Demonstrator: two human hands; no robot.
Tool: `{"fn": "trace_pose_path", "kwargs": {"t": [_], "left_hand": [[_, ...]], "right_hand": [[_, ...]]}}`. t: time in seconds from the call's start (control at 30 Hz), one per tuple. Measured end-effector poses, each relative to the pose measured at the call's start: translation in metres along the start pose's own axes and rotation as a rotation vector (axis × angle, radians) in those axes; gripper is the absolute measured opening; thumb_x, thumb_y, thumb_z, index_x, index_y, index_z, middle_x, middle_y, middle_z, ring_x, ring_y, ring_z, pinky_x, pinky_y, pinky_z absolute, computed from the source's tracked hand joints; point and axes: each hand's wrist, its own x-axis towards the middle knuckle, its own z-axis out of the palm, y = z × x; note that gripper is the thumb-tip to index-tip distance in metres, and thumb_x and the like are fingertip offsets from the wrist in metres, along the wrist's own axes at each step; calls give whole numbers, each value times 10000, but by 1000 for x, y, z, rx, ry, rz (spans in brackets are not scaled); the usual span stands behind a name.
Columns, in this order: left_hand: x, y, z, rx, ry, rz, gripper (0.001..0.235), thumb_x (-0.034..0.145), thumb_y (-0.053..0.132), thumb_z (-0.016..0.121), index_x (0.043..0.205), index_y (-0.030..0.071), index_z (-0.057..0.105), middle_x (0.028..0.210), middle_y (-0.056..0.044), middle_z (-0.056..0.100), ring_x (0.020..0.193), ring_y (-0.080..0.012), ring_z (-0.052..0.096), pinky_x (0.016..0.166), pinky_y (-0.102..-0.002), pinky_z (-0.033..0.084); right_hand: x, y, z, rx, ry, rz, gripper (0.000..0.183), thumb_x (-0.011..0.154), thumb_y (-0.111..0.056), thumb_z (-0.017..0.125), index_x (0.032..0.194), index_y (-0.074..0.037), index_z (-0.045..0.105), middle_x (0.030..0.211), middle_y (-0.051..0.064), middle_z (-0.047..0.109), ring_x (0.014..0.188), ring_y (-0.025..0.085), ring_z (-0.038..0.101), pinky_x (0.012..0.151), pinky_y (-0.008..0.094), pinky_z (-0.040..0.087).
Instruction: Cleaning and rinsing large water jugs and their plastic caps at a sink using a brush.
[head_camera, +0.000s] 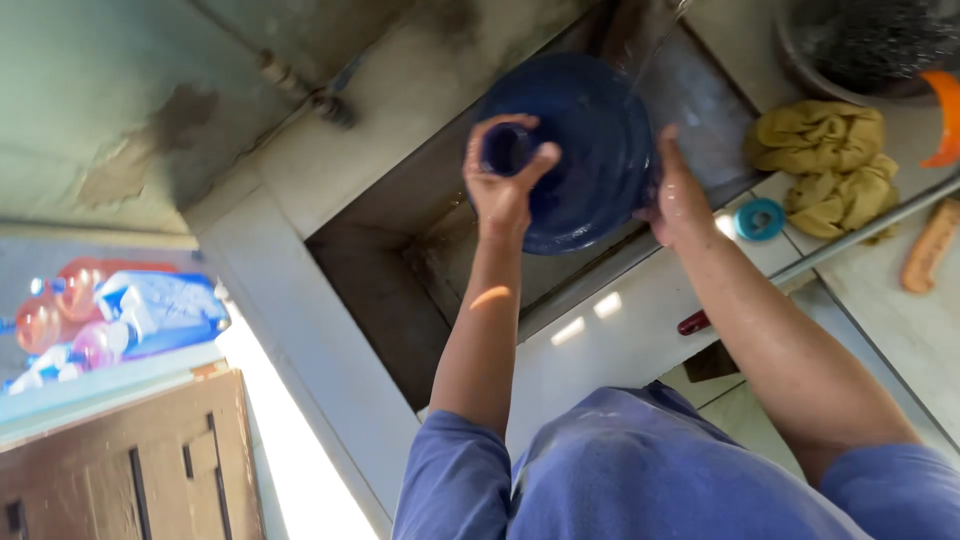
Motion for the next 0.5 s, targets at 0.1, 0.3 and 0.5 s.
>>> {"fn": "trace_pose_path", "kwargs": {"t": [0.1, 0.3, 0.5], "left_hand": [[16, -40, 33, 218, -209, 25, 446, 702, 25, 930, 1071, 86, 686, 1090, -55, 705, 1051, -193, 683, 953, -354, 568], [41, -97, 60, 512, -475, 140, 502, 644, 144, 979, 1036, 109, 667, 993, -26, 703, 944, -180, 694, 887, -317, 571], [39, -126, 62, 734, -540, 205, 456, 611, 173, 961, 973, 126, 686, 905, -54, 668, 814, -224, 661, 766, -341, 568]], "right_hand": [[11, -1, -10, 106, -10, -30, 874, 945, -747, 437, 1567, -134, 464, 1514, 139, 590, 1342, 348, 541, 998, 513, 438], [39, 10, -37, 43, 222, 114, 704, 985, -684, 457, 1483, -186, 469, 1339, 109, 612, 976, 267, 570, 681, 474, 397], [69, 31, -49, 92, 198, 203, 645, 953, -622, 548, 1388, -146, 547, 1195, 95, 743, 863, 276, 737, 574, 471, 561]]}}
